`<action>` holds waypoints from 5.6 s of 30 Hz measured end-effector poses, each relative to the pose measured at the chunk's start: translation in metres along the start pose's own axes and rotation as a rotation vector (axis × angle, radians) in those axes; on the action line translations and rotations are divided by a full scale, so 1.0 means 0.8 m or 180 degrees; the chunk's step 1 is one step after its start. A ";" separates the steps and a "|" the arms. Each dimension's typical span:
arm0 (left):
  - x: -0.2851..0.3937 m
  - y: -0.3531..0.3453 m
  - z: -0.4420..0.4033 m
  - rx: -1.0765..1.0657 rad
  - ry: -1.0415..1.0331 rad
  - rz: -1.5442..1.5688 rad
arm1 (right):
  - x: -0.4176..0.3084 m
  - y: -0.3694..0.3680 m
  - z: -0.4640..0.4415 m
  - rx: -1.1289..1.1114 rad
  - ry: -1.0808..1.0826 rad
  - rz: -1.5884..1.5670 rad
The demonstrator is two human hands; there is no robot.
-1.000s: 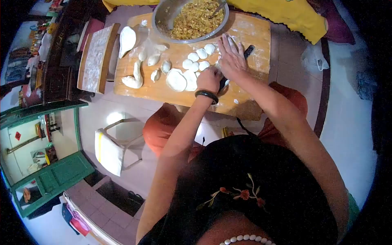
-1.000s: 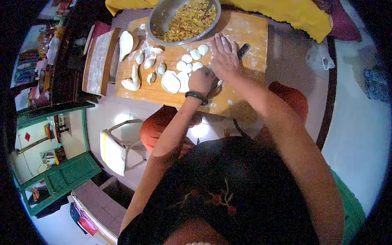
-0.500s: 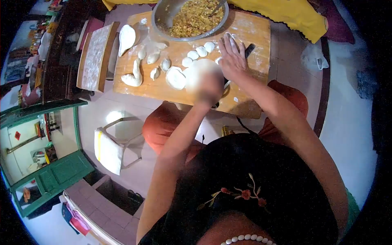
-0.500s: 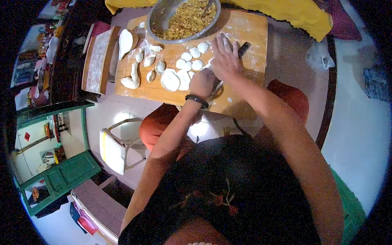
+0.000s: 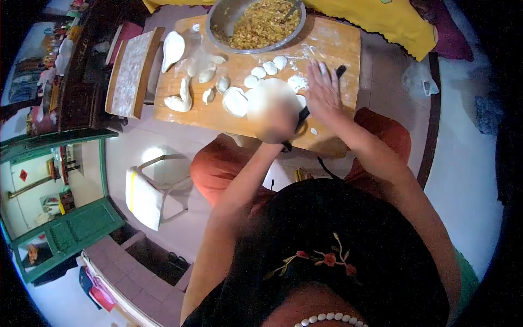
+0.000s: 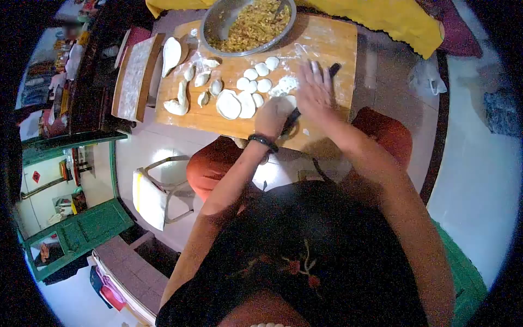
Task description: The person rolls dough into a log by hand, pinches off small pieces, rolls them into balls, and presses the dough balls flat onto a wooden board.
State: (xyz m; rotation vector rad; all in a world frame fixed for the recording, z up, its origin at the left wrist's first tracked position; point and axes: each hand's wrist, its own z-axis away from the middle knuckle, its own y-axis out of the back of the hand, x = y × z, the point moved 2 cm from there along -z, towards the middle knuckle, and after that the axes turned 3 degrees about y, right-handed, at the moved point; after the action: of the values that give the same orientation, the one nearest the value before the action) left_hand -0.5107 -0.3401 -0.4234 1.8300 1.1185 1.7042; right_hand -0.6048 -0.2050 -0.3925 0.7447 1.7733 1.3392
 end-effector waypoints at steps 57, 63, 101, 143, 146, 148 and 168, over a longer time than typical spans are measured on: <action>0.016 0.045 -0.018 -0.1328 0.0232 0.0189 | 0.009 0.020 0.029 -0.0228 0.0540 -0.0152; 0.021 0.018 -0.033 -0.1016 0.0072 0.0305 | -0.019 0.010 -0.015 -0.0007 0.0435 -0.0080; 0.012 0.030 -0.026 -0.0765 0.0744 -0.0385 | -0.026 0.008 0.005 0.0191 0.0327 -0.0247; 0.032 0.030 0.019 -0.0078 -0.0295 -0.0103 | -0.012 0.009 0.042 0.0110 0.0247 -0.0127; 0.039 0.030 -0.024 -0.0828 0.1057 -0.0319 | -0.031 0.000 -0.002 0.0239 0.0292 -0.0174; -0.003 0.005 -0.022 -0.0073 -0.0006 -0.0467 | -0.038 0.000 -0.024 0.0225 0.0293 -0.0143; -0.027 -0.006 -0.022 0.0202 0.0419 -0.0161 | -0.025 0.002 -0.005 0.0253 0.0238 0.0088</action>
State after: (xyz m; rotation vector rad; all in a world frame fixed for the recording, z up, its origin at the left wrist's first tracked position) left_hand -0.5276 -0.3574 -0.4378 1.7322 1.2740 1.8013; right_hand -0.5977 -0.2227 -0.3855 0.7738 1.8909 1.3369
